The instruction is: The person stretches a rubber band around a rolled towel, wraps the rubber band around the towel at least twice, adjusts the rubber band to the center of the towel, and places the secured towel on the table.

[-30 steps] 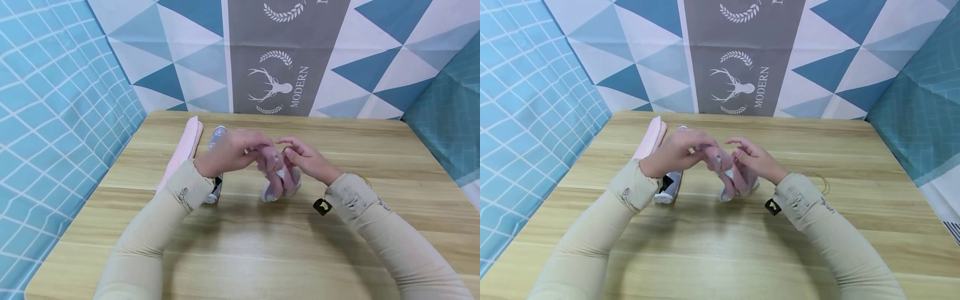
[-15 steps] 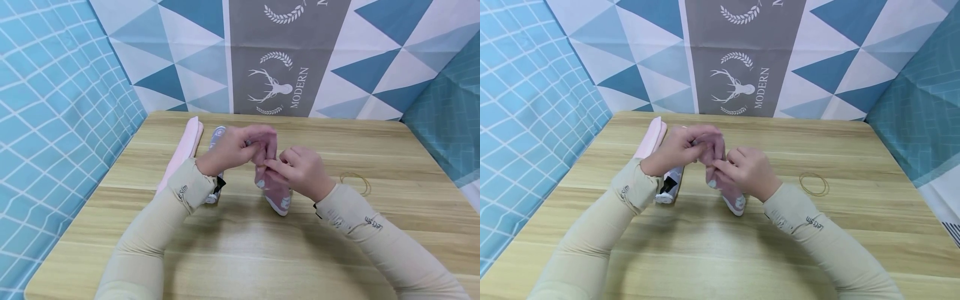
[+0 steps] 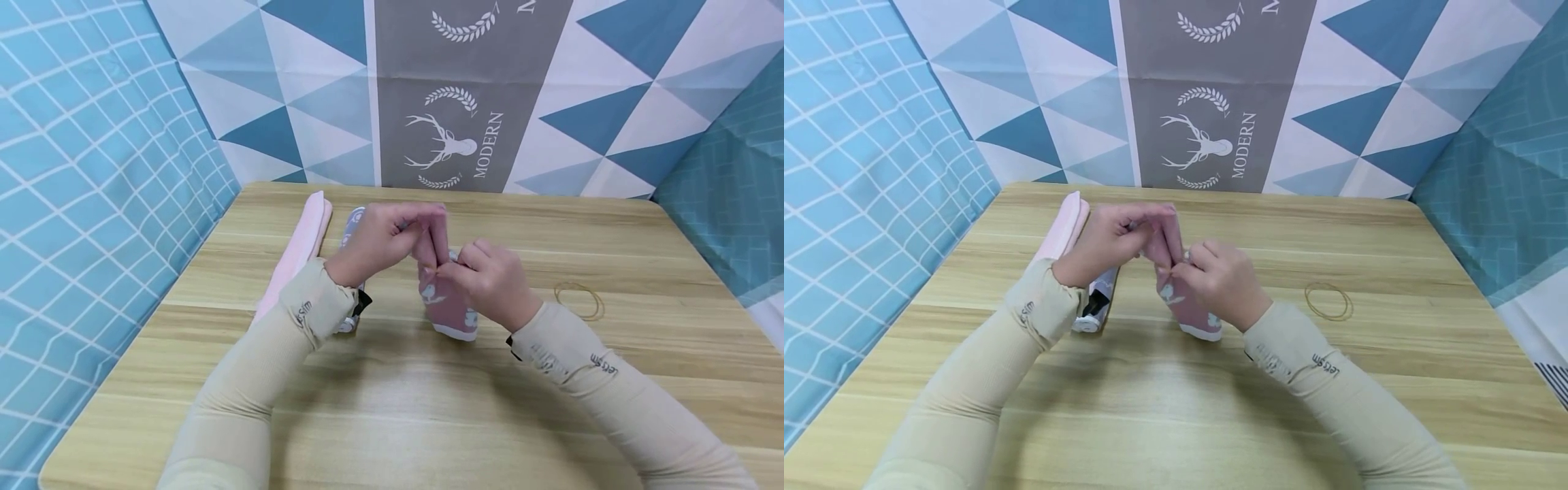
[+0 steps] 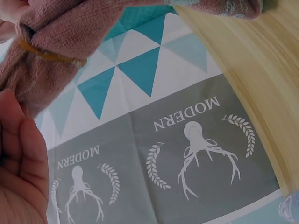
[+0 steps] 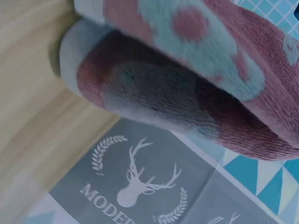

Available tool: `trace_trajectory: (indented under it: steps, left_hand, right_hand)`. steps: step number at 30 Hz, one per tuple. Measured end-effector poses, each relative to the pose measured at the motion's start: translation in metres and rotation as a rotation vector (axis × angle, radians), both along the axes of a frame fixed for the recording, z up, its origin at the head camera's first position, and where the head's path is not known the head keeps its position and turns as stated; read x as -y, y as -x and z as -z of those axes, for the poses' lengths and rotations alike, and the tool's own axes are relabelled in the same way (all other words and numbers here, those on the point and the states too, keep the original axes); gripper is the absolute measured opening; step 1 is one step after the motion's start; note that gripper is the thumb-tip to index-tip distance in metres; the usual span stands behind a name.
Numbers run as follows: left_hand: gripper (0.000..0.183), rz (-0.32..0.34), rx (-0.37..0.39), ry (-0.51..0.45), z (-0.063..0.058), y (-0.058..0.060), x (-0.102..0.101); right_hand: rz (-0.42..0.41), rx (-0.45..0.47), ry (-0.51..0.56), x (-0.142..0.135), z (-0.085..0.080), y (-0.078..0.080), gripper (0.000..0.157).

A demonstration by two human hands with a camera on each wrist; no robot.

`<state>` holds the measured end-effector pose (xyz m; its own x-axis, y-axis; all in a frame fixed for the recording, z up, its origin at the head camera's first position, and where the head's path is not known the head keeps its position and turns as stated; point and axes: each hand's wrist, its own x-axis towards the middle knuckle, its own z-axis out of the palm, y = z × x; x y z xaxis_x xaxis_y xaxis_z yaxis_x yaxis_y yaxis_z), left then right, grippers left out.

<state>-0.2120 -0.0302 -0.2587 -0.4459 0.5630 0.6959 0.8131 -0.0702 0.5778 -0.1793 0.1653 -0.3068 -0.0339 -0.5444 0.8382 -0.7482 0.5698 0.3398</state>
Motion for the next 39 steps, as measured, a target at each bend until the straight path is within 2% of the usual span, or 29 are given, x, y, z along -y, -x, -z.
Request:
trace_trajectory:
  steps: [3, 6, 8, 11, 14, 18, 21, 25, 29, 32, 36, 39]
  left_hand:
    - [0.032, -0.104, -0.009, 0.024, 0.0, 0.0, 0.0]
    - [0.027, -0.243, -0.034, 0.049, -0.001, 0.003, 0.003]
    - [0.023, -0.304, -0.041, 0.066, -0.003, 0.005, 0.005]
    - [0.024, -0.35, 0.001, 0.073, -0.007, 0.009, 0.01]
    - [0.023, -0.383, 0.107, 0.04, -0.009, 0.012, 0.015]
    - [0.021, -0.394, 0.226, 0.052, -0.009, 0.012, 0.017]
    - [0.021, -0.397, 0.261, 0.118, -0.01, 0.009, 0.014]
    - [0.022, -0.464, 0.348, 0.14, -0.012, 0.008, 0.008]
    - [0.024, -0.511, 0.434, 0.117, -0.01, 0.008, 0.005]
    - [0.024, -0.52, 0.458, 0.087, -0.01, 0.008, 0.003]
    - [0.022, -0.459, 0.462, 0.056, -0.012, 0.005, -0.001]
    - [0.019, -0.362, 0.451, 0.069, -0.014, 0.004, -0.001]
  right_hand:
    - [-0.014, 0.024, -0.012, -0.001, 0.005, -0.001, 0.015]
    - [-0.029, 0.048, -0.035, -0.002, 0.01, -0.002, 0.022]
    - [-0.043, 0.06, -0.04, -0.002, 0.012, -0.004, 0.026]
    - [-0.049, 0.073, -0.035, -0.004, 0.015, -0.006, 0.029]
    - [-0.052, 0.086, -0.019, -0.006, 0.019, -0.01, 0.032]
    - [-0.045, 0.141, 0.023, -0.01, 0.023, -0.013, 0.037]
    - [-0.024, 0.248, 0.081, -0.011, 0.022, -0.012, 0.04]
    - [0.025, 0.377, 0.128, -0.01, 0.02, -0.01, 0.045]
    - [0.098, 0.4, 0.127, -0.004, 0.021, -0.01, 0.046]
    - [0.179, 0.435, 0.127, 0.004, 0.016, -0.011, 0.046]
    - [0.274, 0.488, 0.106, 0.011, 0.007, -0.01, 0.033]
    - [0.279, 0.517, 0.079, 0.007, 0.003, -0.006, 0.017]
